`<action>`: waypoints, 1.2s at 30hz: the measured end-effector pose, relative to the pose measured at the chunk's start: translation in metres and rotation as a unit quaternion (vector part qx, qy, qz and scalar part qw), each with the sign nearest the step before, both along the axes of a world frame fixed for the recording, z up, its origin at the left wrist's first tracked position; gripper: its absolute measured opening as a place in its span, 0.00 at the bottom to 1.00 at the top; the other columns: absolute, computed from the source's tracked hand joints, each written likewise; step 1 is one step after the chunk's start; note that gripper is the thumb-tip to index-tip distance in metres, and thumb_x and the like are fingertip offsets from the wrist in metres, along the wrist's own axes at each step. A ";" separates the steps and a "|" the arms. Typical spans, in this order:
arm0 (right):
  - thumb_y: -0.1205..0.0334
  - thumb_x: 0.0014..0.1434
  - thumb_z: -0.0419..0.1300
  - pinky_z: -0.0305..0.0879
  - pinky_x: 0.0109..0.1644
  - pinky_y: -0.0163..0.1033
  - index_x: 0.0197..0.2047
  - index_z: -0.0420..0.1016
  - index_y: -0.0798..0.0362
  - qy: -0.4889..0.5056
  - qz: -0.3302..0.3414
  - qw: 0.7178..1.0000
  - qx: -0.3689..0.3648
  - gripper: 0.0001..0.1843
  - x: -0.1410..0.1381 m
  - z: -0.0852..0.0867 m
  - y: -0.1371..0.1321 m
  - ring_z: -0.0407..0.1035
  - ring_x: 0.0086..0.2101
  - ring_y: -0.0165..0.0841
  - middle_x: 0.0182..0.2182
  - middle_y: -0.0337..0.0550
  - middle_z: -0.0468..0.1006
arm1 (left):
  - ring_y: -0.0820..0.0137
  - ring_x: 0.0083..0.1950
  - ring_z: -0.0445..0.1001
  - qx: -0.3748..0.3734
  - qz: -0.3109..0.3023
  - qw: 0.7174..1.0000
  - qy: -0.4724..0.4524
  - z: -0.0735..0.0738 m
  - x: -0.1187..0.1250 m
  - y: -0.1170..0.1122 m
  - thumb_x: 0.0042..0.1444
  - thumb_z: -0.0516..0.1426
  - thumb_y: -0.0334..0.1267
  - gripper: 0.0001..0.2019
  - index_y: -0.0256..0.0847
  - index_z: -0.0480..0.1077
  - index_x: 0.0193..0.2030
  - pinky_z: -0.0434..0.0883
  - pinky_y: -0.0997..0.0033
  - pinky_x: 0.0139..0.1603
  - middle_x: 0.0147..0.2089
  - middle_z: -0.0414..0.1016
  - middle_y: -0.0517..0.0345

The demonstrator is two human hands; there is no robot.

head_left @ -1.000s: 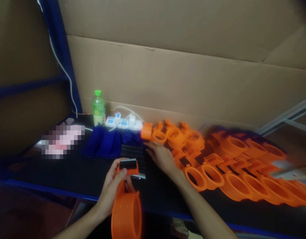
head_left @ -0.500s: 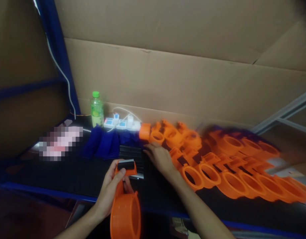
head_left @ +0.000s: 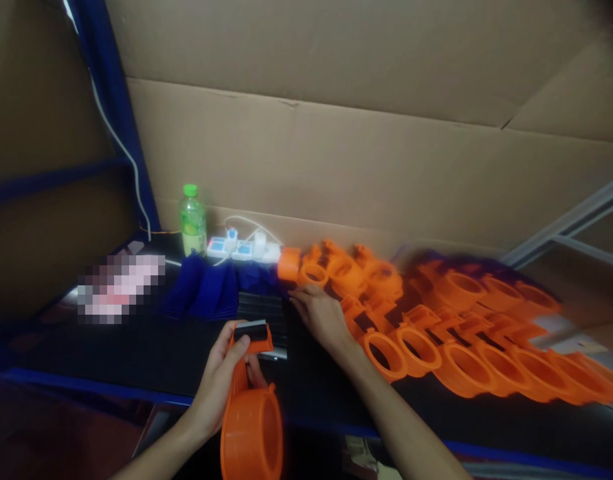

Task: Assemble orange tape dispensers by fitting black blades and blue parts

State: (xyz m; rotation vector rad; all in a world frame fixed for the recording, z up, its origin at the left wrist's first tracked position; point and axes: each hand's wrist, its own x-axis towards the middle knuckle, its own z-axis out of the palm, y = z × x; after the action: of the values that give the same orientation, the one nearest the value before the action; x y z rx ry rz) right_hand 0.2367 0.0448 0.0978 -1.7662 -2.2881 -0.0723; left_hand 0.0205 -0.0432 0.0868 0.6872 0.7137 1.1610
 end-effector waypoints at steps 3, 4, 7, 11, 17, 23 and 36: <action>0.56 0.70 0.51 0.68 0.44 0.36 0.53 0.77 0.45 -0.001 -0.005 1.000 0.000 0.17 0.000 0.000 -0.001 0.72 0.49 0.36 0.50 0.43 0.77 | 0.72 0.21 0.72 0.001 0.000 1.000 0.003 0.000 0.000 0.000 0.63 0.57 0.44 0.12 0.42 0.67 0.50 0.71 0.73 0.29 0.21 0.75 0.62; 0.56 0.70 0.51 0.68 0.43 0.36 0.53 0.77 0.46 -0.001 -0.006 1.000 -0.001 0.16 0.000 0.000 -0.001 0.72 0.48 0.36 0.50 0.43 0.77 | 0.72 0.21 0.71 0.003 -0.002 1.000 0.003 0.000 -0.001 0.001 0.63 0.57 0.44 0.12 0.42 0.67 0.50 0.71 0.73 0.28 0.21 0.75 0.62; 0.56 0.70 0.50 0.68 0.43 0.36 0.52 0.77 0.47 -0.002 -0.009 1.000 -0.002 0.16 0.000 0.000 -0.001 0.72 0.48 0.36 0.50 0.44 0.77 | 0.72 0.21 0.71 0.007 -0.007 1.000 -0.001 0.000 -0.001 0.002 0.64 0.56 0.43 0.11 0.43 0.66 0.49 0.71 0.72 0.29 0.21 0.75 0.62; 0.58 0.69 0.51 0.67 0.44 0.36 0.51 0.77 0.49 -0.001 -0.020 1.000 -0.003 0.15 0.000 0.000 -0.002 0.72 0.48 0.37 0.50 0.45 0.77 | 0.72 0.21 0.72 0.003 0.002 1.000 -0.003 0.001 0.000 0.002 0.63 0.57 0.44 0.11 0.43 0.67 0.49 0.71 0.73 0.29 0.21 0.75 0.62; 0.61 0.67 0.54 0.66 0.43 0.36 0.47 0.75 0.50 -0.002 -0.030 0.999 -0.012 0.10 -0.002 0.000 -0.004 0.73 0.44 0.36 0.48 0.46 0.77 | 0.73 0.22 0.73 -0.005 0.010 1.000 -0.015 0.003 0.000 -0.001 0.62 0.58 0.44 0.11 0.43 0.68 0.47 0.72 0.73 0.31 0.22 0.75 0.63; 0.62 0.65 0.55 0.65 0.42 0.35 0.49 0.72 0.50 -0.003 -0.024 0.999 -0.021 0.10 0.000 -0.002 -0.005 0.73 0.45 0.35 0.47 0.45 0.76 | 0.71 0.21 0.73 0.005 0.013 1.000 0.001 -0.010 0.001 0.005 0.61 0.59 0.47 0.14 0.42 0.69 0.48 0.71 0.73 0.28 0.20 0.75 0.61; 0.55 0.68 0.53 0.70 0.43 0.37 0.56 0.76 0.46 0.005 -0.019 1.000 -0.009 0.18 0.003 -0.010 -0.001 0.73 0.46 0.36 0.50 0.47 0.75 | 0.71 0.20 0.73 0.014 0.013 1.000 0.005 -0.018 0.001 0.007 0.60 0.59 0.48 0.14 0.42 0.68 0.47 0.70 0.74 0.27 0.20 0.75 0.61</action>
State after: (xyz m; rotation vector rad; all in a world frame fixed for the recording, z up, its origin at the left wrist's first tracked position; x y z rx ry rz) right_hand 0.2401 0.0436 0.0881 -1.8152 -2.2566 -0.0494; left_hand 0.0220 -0.0365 0.0688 0.7087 0.7176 1.1941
